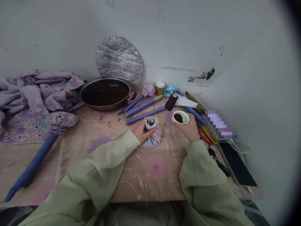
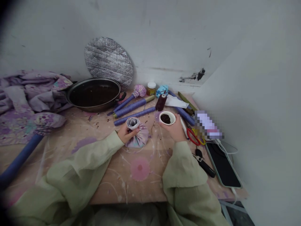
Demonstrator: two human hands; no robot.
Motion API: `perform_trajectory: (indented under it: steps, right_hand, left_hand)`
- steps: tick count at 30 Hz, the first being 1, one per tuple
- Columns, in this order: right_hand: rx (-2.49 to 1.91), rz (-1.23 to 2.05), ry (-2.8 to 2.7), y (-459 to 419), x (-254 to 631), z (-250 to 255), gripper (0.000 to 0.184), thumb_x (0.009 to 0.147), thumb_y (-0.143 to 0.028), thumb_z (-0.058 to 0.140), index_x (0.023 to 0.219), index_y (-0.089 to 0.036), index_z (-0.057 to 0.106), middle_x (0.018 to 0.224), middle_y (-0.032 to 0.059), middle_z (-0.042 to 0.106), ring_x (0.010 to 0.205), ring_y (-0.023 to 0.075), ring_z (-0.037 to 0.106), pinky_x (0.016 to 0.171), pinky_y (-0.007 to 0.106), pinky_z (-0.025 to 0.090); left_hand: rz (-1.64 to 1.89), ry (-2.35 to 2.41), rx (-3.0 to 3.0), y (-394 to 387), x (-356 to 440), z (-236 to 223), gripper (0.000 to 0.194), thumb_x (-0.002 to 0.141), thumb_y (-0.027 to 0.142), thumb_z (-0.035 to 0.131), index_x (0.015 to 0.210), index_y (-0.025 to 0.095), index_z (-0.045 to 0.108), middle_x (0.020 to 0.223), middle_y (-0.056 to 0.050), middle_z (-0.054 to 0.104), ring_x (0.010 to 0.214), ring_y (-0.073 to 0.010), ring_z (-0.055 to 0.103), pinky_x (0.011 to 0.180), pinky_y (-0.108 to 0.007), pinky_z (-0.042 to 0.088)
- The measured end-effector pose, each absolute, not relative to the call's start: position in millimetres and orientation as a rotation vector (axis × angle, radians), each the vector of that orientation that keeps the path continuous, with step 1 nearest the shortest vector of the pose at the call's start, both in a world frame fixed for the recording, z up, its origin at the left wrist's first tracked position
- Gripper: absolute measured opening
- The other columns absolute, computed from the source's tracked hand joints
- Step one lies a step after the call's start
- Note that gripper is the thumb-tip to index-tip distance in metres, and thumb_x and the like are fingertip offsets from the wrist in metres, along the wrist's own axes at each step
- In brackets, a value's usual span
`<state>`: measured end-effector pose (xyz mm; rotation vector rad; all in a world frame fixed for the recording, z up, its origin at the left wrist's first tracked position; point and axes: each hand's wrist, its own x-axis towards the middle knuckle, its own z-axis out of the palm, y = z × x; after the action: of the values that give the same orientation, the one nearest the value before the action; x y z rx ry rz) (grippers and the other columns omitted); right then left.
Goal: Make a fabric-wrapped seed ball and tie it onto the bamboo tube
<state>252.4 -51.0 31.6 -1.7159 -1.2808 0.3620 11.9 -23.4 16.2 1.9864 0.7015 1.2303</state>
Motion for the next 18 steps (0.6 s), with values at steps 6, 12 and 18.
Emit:
perform_trajectory:
  steps: [6, 12, 18]
  right_hand:
    - [-1.236, 0.65, -1.489, -60.9, 222.3, 91.8, 0.064, 0.057, -0.036, 0.08, 0.111, -0.022, 0.049, 0.107, 0.0051, 0.061, 0.099, 0.0213, 0.058, 0.091, 0.04, 0.046]
    - [-1.149, 0.528, -1.641, -61.5, 199.7, 141.6, 0.066, 0.057, -0.036, 0.081, 0.113, -0.022, 0.049, 0.11, 0.0055, 0.059, 0.104, 0.0231, 0.057, 0.094, 0.04, 0.045]
    - [-1.137, 0.416, -1.704, -63.5, 194.3, 149.9, 0.065, 0.061, -0.039, 0.078, 0.116, -0.024, 0.048, 0.114, 0.0054, 0.057, 0.108, 0.0256, 0.055, 0.095, 0.041, 0.044]
  left_hand:
    - [1.57, 0.492, 2.166, -22.1, 0.9, 49.0, 0.066, 0.073, 0.043, 0.064, 0.127, 0.02, 0.032, 0.116, -0.013, 0.05, 0.106, -0.0225, 0.052, 0.085, -0.039, 0.046]
    - [1.327, 0.358, 2.759, -19.4, -27.4, 99.8, 0.013, 0.079, 0.025, 0.06, 0.091, 0.021, 0.059, 0.097, -0.004, 0.065, 0.094, -0.0175, 0.055, 0.087, -0.036, 0.041]
    - [0.924, 0.487, 2.964, -22.3, -27.9, 110.9, 0.018, 0.085, 0.027, 0.051, 0.097, 0.016, 0.059, 0.089, -0.005, 0.068, 0.083, -0.0164, 0.057, 0.076, -0.029, 0.045]
